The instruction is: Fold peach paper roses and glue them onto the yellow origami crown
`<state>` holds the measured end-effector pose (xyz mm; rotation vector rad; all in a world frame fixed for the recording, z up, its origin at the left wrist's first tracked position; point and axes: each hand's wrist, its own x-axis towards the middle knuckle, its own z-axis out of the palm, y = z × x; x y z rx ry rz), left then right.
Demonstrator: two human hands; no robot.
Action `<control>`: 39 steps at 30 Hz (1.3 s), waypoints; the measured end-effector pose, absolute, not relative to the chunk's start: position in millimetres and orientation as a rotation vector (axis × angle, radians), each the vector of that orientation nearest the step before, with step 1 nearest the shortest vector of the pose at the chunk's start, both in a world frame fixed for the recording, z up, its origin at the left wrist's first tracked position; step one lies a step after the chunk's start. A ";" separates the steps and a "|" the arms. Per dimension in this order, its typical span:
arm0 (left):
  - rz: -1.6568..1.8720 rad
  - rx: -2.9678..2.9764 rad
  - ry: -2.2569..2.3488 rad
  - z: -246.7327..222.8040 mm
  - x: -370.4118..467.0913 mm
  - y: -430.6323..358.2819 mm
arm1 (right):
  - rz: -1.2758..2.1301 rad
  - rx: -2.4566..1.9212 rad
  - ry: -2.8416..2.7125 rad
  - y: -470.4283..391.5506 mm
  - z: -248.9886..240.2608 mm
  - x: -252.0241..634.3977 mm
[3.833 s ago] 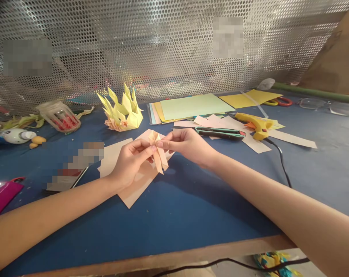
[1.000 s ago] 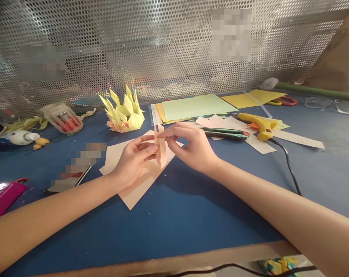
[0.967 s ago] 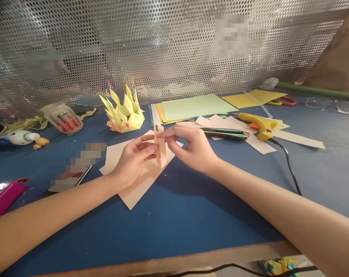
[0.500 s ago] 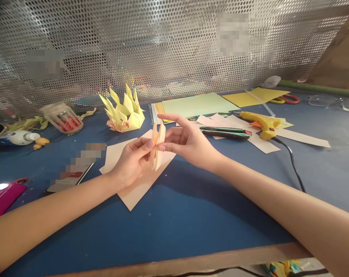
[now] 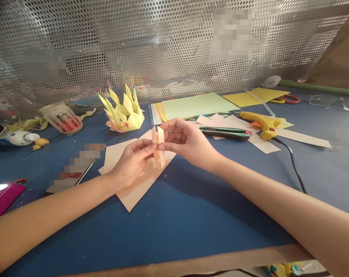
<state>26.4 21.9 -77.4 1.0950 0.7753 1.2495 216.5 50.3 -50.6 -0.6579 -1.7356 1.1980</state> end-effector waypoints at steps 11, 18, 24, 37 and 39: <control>1.210 1.063 0.795 -77.6 25.8 21.3 | 1.208 -0.584 -1.776 48.9 -50.0 216.2; 1.239 1.112 0.809 -79.2 25.5 21.6 | 1.209 -0.598 -1.817 46.6 -43.7 214.4; 1.250 1.159 0.847 -77.8 26.4 21.8 | 1.162 -0.668 -1.820 46.7 -45.8 214.5; 1.297 1.189 0.888 -79.4 26.6 18.7 | 0.932 -0.837 -1.829 46.0 -46.9 216.6; 1.291 1.199 0.888 -80.3 26.3 19.4 | 0.930 -0.830 -1.824 45.4 -45.9 216.5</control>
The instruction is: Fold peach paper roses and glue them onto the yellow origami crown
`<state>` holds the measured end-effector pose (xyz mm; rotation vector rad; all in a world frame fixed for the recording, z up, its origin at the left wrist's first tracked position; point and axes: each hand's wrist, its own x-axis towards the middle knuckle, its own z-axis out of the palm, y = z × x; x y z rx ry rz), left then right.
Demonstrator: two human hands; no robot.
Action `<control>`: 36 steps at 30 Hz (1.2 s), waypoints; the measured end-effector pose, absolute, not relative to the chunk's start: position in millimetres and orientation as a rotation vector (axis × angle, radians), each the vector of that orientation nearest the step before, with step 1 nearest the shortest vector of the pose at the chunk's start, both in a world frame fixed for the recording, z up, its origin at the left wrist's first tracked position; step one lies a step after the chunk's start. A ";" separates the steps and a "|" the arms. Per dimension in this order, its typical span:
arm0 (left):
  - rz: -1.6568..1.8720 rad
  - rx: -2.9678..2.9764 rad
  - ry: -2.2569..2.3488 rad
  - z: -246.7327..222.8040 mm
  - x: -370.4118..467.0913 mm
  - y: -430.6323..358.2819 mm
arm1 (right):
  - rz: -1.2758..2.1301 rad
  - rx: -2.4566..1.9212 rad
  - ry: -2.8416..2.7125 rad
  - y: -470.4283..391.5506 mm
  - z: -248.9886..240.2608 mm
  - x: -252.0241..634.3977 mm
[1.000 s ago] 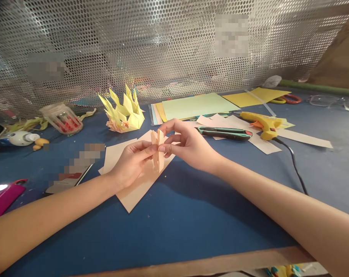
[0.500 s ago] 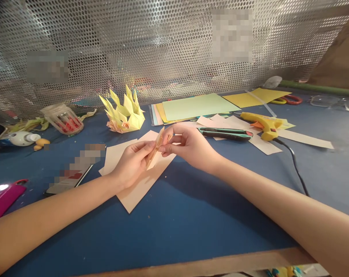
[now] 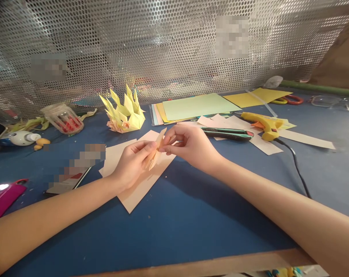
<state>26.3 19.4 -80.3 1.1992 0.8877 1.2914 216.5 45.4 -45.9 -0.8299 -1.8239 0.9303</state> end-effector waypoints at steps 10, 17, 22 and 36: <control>1.322 1.282 0.881 -77.3 26.8 15.6 | 0.981 -0.796 -1.841 43.1 -45.7 214.9; 1.302 1.314 0.900 -76.6 26.8 12.9 | 0.901 -0.808 -1.826 43.2 -49.9 214.2; 1.301 1.323 0.896 -76.8 27.2 12.0 | 0.779 -0.846 -1.839 41.8 -50.1 214.3; 1.347 1.408 0.922 -77.7 26.4 10.4 | 0.498 -0.765 -1.871 37.6 -53.9 216.1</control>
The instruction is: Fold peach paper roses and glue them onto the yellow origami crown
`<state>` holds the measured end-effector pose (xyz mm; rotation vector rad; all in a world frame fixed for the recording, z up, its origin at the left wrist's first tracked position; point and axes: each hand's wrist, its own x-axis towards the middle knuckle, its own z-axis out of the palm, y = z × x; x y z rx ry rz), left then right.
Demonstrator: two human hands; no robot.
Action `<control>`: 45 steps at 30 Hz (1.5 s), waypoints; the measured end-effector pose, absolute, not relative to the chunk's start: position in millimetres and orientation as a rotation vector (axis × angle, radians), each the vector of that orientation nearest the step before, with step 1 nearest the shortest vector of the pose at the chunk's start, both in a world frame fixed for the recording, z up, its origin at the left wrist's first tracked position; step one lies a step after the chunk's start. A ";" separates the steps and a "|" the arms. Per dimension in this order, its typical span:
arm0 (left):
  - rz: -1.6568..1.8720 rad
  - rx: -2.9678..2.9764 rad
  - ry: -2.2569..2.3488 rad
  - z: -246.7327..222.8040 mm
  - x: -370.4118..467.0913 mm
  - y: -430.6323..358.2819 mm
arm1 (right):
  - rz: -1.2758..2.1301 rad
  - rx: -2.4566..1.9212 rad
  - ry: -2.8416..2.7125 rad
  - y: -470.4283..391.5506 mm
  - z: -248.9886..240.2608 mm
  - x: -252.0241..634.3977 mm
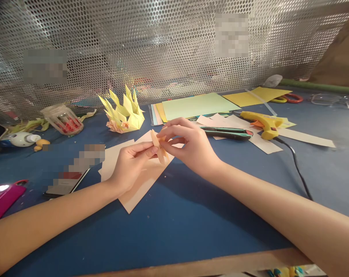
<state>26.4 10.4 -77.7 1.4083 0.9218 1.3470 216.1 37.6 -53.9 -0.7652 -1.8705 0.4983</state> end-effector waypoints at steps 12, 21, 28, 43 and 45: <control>1.396 1.486 0.934 -77.5 26.7 8.4 | 0.256 -0.738 -1.951 37.3 -55.8 214.9; 1.381 1.520 0.949 -75.7 27.4 8.4 | 0.328 -0.832 -2.021 31.2 -53.8 211.2; 1.401 1.571 0.934 -76.5 28.1 6.3 | 0.371 -0.875 -1.891 25.6 -50.6 207.0; 1.514 1.832 0.872 -76.2 28.2 1.4 | 0.385 -0.866 -1.777 23.4 -53.7 206.0; 1.506 1.840 0.866 -74.7 28.3 1.9 | 0.365 -0.836 -1.802 24.6 -53.9 206.7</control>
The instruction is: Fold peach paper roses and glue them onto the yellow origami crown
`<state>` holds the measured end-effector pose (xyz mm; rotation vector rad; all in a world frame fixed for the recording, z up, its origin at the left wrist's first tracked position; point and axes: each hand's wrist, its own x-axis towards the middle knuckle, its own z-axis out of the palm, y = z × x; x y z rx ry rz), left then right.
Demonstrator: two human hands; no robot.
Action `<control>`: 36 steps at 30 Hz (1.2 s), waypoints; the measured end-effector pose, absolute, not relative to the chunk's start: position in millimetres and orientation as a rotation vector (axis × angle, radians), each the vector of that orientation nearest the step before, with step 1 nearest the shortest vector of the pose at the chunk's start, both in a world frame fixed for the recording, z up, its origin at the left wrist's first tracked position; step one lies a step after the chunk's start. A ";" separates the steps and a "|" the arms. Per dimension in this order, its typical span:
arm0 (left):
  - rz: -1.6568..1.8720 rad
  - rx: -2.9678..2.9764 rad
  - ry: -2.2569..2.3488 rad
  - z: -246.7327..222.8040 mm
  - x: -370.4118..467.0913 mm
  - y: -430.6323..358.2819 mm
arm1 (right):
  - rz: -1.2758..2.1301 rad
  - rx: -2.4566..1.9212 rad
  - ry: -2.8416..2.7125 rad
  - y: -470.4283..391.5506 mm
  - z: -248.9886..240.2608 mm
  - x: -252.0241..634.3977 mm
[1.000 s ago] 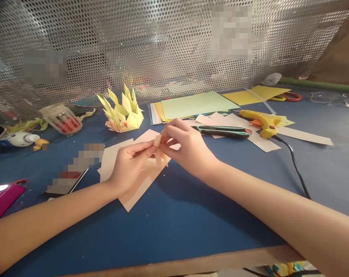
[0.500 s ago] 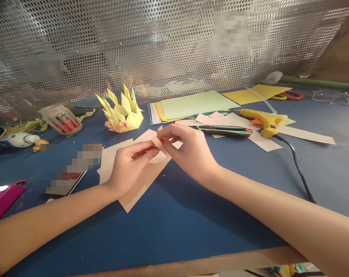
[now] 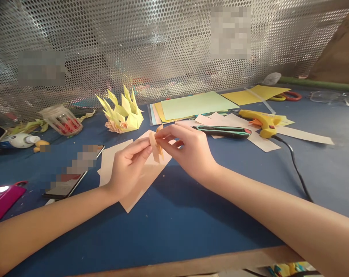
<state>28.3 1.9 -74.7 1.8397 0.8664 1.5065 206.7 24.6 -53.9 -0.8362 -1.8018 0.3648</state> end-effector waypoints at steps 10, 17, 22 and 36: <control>1.453 1.789 0.884 -79.9 26.9 0.1 | 0.213 -0.740 -1.889 25.5 -52.1 209.5; 1.470 1.806 0.903 -78.2 29.6 -5.8 | 0.225 -0.774 -1.822 19.6 -52.8 206.9; 1.445 1.869 0.916 -78.9 28.7 -5.2 | 0.209 -0.741 -1.846 21.0 -52.1 206.3; 1.364 1.724 0.990 -84.6 28.4 1.5 | 0.063 -0.800 -2.058 28.6 -56.8 208.0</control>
